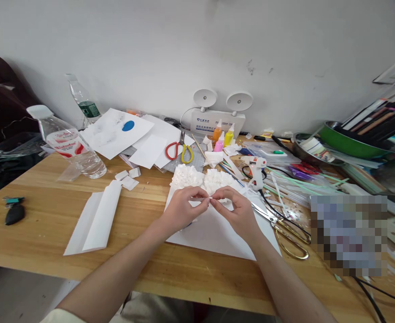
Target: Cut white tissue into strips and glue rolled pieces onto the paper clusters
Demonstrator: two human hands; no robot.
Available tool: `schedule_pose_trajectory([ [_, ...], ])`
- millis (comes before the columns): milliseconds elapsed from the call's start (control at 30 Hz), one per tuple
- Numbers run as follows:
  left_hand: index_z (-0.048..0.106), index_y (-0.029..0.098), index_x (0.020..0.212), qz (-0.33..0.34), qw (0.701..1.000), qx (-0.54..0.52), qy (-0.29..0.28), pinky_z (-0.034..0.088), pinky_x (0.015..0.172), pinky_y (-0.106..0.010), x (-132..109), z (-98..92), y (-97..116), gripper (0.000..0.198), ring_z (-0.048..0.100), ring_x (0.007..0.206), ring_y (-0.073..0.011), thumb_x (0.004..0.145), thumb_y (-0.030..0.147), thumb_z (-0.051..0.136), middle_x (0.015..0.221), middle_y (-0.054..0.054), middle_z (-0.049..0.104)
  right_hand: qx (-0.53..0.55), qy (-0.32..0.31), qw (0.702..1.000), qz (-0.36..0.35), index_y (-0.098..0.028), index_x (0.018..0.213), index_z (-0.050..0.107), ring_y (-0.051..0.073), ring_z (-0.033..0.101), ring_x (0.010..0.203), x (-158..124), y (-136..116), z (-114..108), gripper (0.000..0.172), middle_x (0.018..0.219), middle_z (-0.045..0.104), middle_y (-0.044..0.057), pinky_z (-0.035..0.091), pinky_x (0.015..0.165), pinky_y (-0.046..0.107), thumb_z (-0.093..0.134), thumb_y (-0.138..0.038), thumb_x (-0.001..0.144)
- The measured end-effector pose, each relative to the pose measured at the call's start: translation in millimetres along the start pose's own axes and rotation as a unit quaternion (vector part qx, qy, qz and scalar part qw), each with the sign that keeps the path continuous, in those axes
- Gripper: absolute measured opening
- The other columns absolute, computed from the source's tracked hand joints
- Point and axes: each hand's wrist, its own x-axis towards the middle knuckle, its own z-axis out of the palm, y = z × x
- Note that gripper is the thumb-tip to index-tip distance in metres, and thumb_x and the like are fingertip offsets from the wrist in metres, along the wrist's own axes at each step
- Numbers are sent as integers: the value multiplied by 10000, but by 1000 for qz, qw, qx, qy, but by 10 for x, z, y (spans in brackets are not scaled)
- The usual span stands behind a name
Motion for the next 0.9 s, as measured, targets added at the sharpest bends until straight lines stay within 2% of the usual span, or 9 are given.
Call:
schedule_pose_trajectory([
  [267, 616, 179, 723, -1, 1000, -2, -17, 470, 661, -217, -13, -11, 5, 92, 575, 671, -116, 749, 197, 530, 689, 2, 648, -32, 4, 999, -24, -216, 779, 591, 163, 548, 770, 3, 13, -18, 56, 797, 562, 26, 431, 704, 309, 582, -163, 763],
  [567, 609, 176, 746, 0, 1000, -6, -12, 456, 649, -213, -6, -10, -13, 99, 589, 683, -116, 764, 233, 530, 721, -3, 653, 8, -15, 1000, 22, -211, 753, 521, 147, 510, 744, 1, -12, -29, 50, 756, 519, 2, 406, 702, 292, 547, -182, 785],
  [900, 616, 190, 776, -3, 1000, 3, -15, 464, 689, -236, -14, 4, -26, 109, 610, 732, -135, 768, 205, 509, 772, -6, 670, 0, -27, 999, 18, -212, 749, 538, 161, 519, 747, -3, -16, -12, 44, 755, 531, 14, 420, 695, 309, 544, -195, 789],
])
